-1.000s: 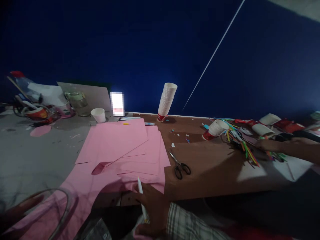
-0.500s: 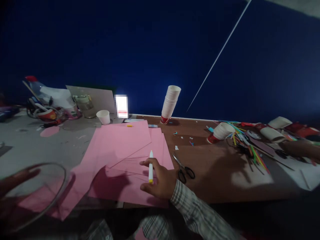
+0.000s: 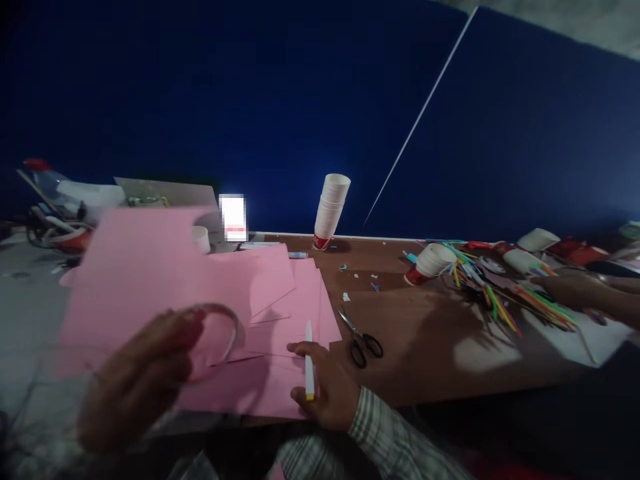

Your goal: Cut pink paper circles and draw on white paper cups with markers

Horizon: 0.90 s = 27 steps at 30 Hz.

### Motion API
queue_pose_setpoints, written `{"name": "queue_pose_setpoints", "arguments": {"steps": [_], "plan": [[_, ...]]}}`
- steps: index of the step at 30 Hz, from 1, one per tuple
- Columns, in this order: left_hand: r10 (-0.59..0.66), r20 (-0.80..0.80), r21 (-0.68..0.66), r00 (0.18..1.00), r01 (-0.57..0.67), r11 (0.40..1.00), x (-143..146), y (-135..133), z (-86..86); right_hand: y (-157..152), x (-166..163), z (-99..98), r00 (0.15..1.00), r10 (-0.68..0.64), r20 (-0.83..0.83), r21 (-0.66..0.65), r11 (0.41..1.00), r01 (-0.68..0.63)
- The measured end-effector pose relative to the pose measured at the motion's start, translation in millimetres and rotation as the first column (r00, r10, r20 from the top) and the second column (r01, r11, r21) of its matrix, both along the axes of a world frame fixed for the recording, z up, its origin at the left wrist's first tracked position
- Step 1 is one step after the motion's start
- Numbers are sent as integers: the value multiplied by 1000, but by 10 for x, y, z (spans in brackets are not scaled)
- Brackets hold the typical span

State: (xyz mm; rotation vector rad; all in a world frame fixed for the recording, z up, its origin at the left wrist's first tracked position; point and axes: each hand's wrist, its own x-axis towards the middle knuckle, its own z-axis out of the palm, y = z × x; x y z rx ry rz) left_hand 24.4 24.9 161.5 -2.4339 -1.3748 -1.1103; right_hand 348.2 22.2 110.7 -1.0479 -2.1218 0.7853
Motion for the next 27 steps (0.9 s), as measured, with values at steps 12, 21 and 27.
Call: {"name": "queue_pose_setpoints", "arguments": {"steps": [12, 21, 27], "plan": [[-150, -292, 18, 945, 163, 987, 336, -504, -1125, -256, -50, -260, 983, -184, -27, 53, 981, 185], [-245, -255, -141, 936, 215, 966, -55, -560, -1091, -346, -499, -637, 982, 148, 121, 256, 951, -175], [-167, -33, -256, 985, 153, 955, 100, -541, -993, -331, -538, -605, 986, 114, 125, 274, 951, -145]]}}
